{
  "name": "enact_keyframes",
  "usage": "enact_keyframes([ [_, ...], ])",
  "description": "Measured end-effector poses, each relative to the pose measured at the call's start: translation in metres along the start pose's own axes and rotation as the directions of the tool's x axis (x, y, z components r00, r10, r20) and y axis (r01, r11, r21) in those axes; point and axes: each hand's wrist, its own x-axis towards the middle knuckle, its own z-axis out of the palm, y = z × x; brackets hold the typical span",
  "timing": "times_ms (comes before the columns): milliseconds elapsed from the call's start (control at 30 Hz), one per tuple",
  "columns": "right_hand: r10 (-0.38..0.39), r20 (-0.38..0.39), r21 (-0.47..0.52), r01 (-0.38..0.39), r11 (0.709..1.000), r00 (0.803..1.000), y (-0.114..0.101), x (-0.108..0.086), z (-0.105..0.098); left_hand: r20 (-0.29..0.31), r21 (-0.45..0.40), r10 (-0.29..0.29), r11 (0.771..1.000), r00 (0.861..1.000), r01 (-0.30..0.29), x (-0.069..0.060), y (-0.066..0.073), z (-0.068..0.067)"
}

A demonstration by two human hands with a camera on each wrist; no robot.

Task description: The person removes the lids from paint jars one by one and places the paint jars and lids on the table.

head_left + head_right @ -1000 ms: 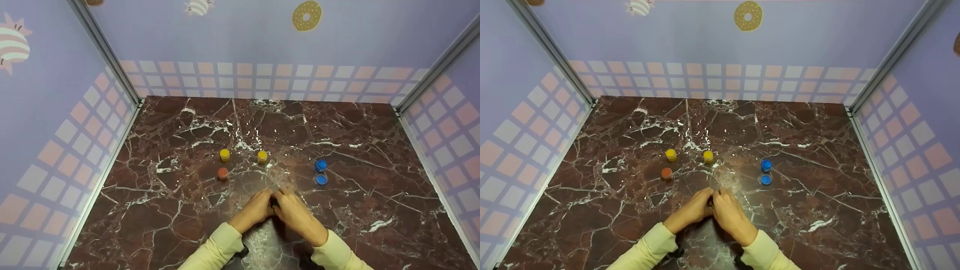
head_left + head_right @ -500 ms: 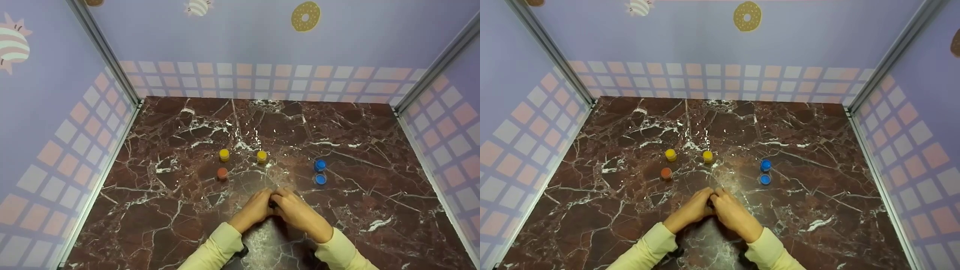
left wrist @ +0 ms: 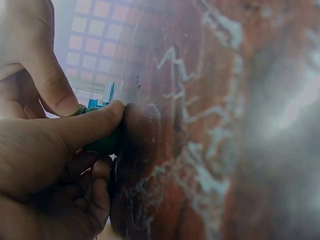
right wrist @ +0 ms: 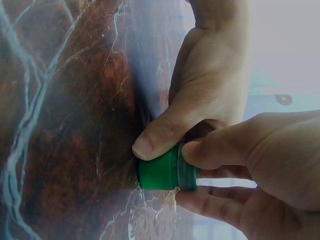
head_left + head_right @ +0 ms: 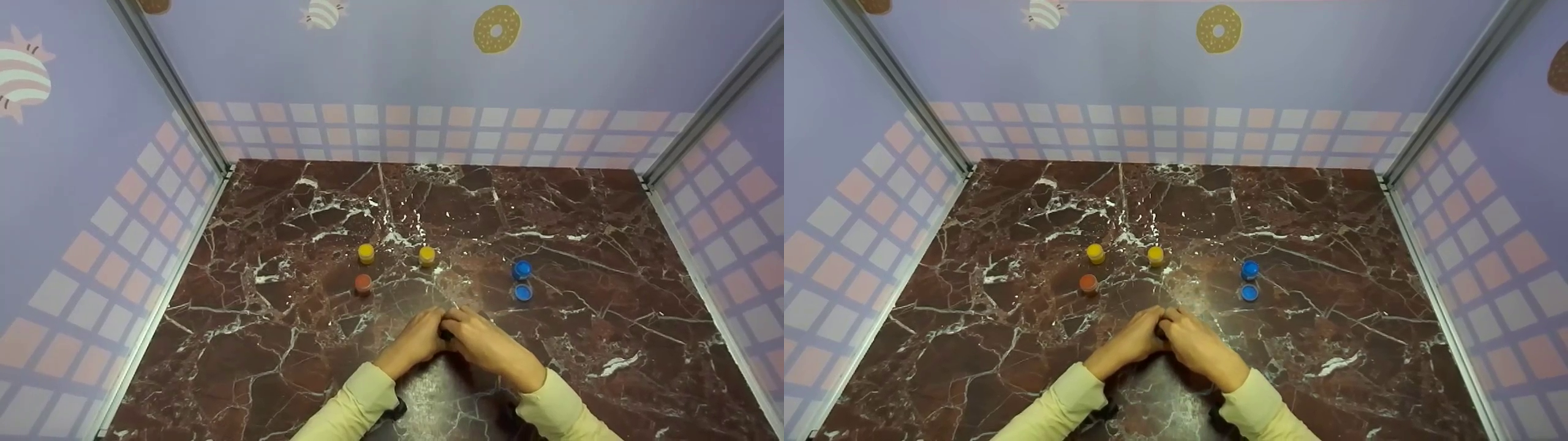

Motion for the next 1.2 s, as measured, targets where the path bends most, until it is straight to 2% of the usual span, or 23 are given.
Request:
enact_keyframes([
  [133,-0.022,-0.010,0.006,0.022,1.000,1.000,0.001,0.000,0.000,0.007,-0.004,-0.002,1.000,1.000,0.002,0.000,0.000,-0.001],
  [300,-0.023,-0.062,0.037,0.026,0.999,0.998,0.003,-0.004,0.002,-0.002,-0.010,0.023,1.000,1.000,-0.023,-0.001,-0.002,0.000],
  [500,0.055,-0.099,0.128,-0.042,0.991,0.994,0.004,-0.009,0.004,-0.037,-0.001,0.067,0.998,0.997,-0.067,-0.002,-0.005,0.001],
  [667,0.122,-0.136,0.187,-0.096,0.978,0.983,0.004,-0.010,0.003,-0.030,0.024,0.073,0.997,0.997,-0.072,-0.002,-0.003,0.000],
  [800,0.180,-0.172,0.213,-0.142,0.967,0.969,0.002,-0.008,0.003,-0.016,0.024,0.054,0.998,0.998,-0.054,-0.002,-0.002,0.001],
  [900,0.259,-0.219,0.209,-0.214,0.954,0.941,0.000,-0.007,0.004,-0.009,0.007,0.034,0.999,0.999,-0.034,-0.002,-0.002,0.001],
  [967,0.331,-0.267,0.191,-0.287,0.939,0.905,-0.003,-0.005,0.005,-0.009,-0.004,0.029,1.000,1.000,-0.029,-0.002,-0.002,0.001],
  [1100,0.460,-0.352,0.147,-0.437,0.887,0.815,-0.009,-0.001,0.007,-0.016,-0.004,0.030,1.000,0.999,-0.030,-0.002,-0.002,0.001],
  [1133,0.479,-0.362,0.133,-0.464,0.876,0.800,-0.011,0.000,0.008,-0.018,-0.001,0.030,1.000,0.999,-0.030,-0.002,-0.002,0.001],
  [1200,0.498,-0.370,0.101,-0.498,0.861,0.785,-0.014,0.001,0.009,-0.019,0.010,0.027,1.000,0.999,-0.027,-0.002,-0.002,0.001],
])
